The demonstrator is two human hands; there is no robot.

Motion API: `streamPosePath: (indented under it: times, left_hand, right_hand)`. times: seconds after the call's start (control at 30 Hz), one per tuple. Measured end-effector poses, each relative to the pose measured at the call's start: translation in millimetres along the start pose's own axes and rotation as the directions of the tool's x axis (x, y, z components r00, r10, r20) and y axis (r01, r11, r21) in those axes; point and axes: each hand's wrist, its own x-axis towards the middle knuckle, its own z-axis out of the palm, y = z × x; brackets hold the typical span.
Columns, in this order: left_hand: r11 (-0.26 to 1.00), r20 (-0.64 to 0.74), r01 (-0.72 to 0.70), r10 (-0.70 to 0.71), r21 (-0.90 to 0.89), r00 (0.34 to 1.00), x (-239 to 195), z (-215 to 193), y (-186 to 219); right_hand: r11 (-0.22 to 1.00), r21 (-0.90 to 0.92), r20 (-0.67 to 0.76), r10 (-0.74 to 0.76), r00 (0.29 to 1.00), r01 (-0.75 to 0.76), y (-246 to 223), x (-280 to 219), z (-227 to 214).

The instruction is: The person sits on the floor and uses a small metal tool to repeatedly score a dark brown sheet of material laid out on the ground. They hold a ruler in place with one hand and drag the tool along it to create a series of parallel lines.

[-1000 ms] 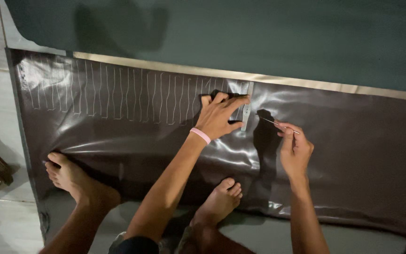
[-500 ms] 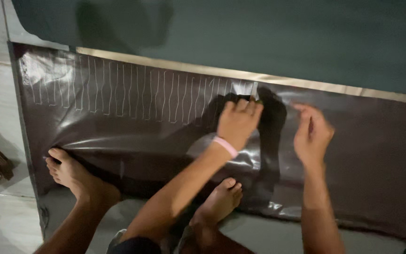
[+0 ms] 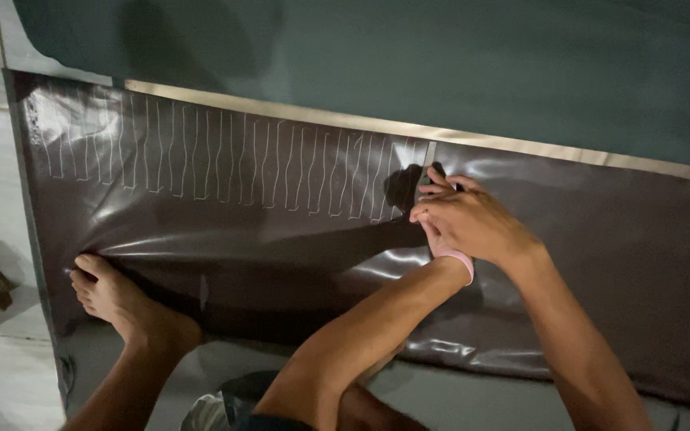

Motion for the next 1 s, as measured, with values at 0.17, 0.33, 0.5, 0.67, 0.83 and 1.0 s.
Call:
streamPosePath:
  times: [0.17, 0.33, 0.5, 0.67, 0.83, 1.0]
  left_hand:
    - [0.932, -0.039, -0.191, 0.213, 0.307, 0.976, 5.2, -12.3, -37.8]
    - [0.911, -0.109, -0.292, 0.335, 0.29, 0.936, 16.0, -26.1, -92.7]
    - [0.873, -0.375, -0.401, 0.286, -0.278, 0.882, 18.3, -21.6, -133.1]
    - [0.56, -0.517, -0.509, 0.161, -0.653, 0.841, 32.5, 15.7, -182.3]
    - [0.169, -0.488, -0.511, 0.162, -0.843, 0.858, 48.3, 40.6, -227.1]
    - [0.139, -0.502, -0.529, 0.189, -0.837, 0.844, 55.4, 34.6, -242.1]
  right_hand:
    - [0.986, -0.152, -0.036, -0.073, 0.997, 0.066, 4.2, 0.5, -2.5]
    - [0.946, -0.307, -0.356, -0.014, 0.934, -0.103, 23.2, 9.6, -19.3]
    - [0.986, -0.115, -0.568, 0.032, 0.822, -0.117, 33.3, 5.9, -17.3]
    - [0.954, 0.023, -0.56, 0.259, 0.787, -0.297, 36.5, -11.4, 11.4]
    - [0.957, 0.026, -0.552, 0.254, 0.794, -0.288, 13.0, -30.1, 66.1]
    - [0.965, 0.192, -0.547, 0.255, 0.797, -0.177, -23.0, -72.2, 98.5]
